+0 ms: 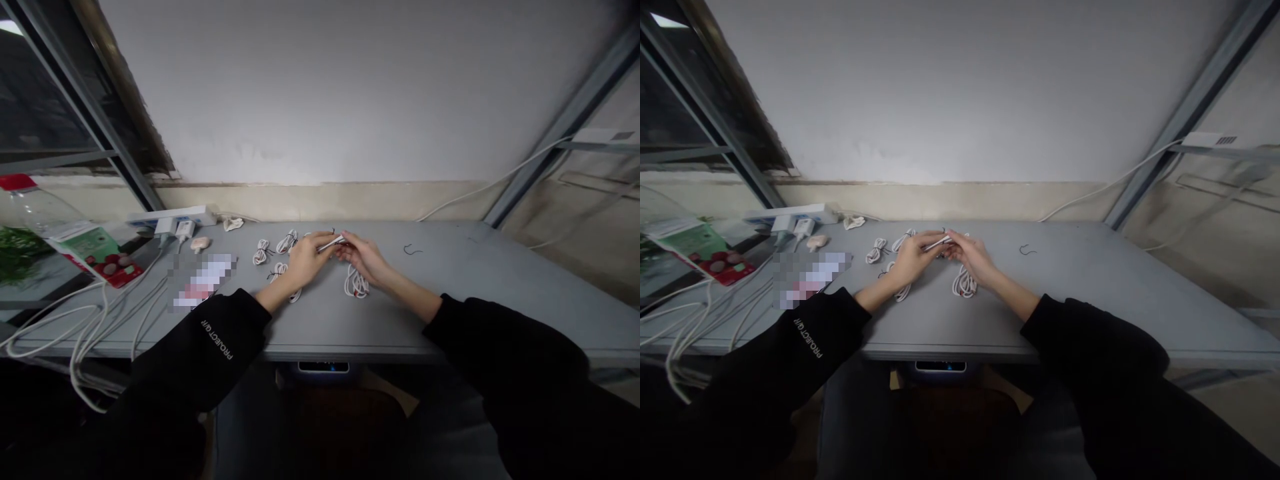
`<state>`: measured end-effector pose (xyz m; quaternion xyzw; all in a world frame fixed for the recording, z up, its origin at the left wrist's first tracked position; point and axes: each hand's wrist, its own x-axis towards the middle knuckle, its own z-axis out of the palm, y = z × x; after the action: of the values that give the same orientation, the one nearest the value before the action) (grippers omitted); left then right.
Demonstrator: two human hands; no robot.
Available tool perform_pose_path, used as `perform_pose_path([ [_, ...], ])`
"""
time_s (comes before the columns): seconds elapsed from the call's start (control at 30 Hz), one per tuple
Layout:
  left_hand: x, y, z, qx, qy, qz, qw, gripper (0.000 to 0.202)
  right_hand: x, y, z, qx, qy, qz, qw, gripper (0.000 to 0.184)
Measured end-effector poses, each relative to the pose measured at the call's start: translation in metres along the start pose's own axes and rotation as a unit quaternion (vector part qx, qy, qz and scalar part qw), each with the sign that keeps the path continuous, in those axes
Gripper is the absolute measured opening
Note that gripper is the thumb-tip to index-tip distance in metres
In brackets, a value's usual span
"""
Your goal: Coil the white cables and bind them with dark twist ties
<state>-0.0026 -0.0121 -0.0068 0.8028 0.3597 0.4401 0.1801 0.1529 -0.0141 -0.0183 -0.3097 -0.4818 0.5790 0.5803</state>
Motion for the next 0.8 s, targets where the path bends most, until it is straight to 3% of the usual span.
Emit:
perform_pose_path([
  [0.17,0.001,-0.004,0.003,-0.006,0.011,0.005,1.0,0.023,-0.001,-0.002,0.003,0.025,-0.011,0.028,0.999,0.024],
  [0.33,0.002,-0.006,0.006,-0.08,0.033,-0.003,0.996,0.02,0.001,0.0,0.002,0.014,-0.006,0.032,0.999,0.02],
  [0.5,0.002,-0.003,0.008,-0.155,0.061,-0.053,0.985,0.018,0.002,0.0,0.001,-0.005,-0.01,0.037,0.999,0.017],
  [0.7,0.005,-0.003,0.012,-0.287,0.08,-0.147,0.943,0.056,0.003,0.001,0.001,-0.038,0.009,0.008,0.999,0.011],
  [0.8,0.006,-0.004,0.012,-0.291,0.069,-0.178,0.937,0.057,0.006,0.004,-0.003,-0.085,0.0,-0.028,0.996,0.023],
])
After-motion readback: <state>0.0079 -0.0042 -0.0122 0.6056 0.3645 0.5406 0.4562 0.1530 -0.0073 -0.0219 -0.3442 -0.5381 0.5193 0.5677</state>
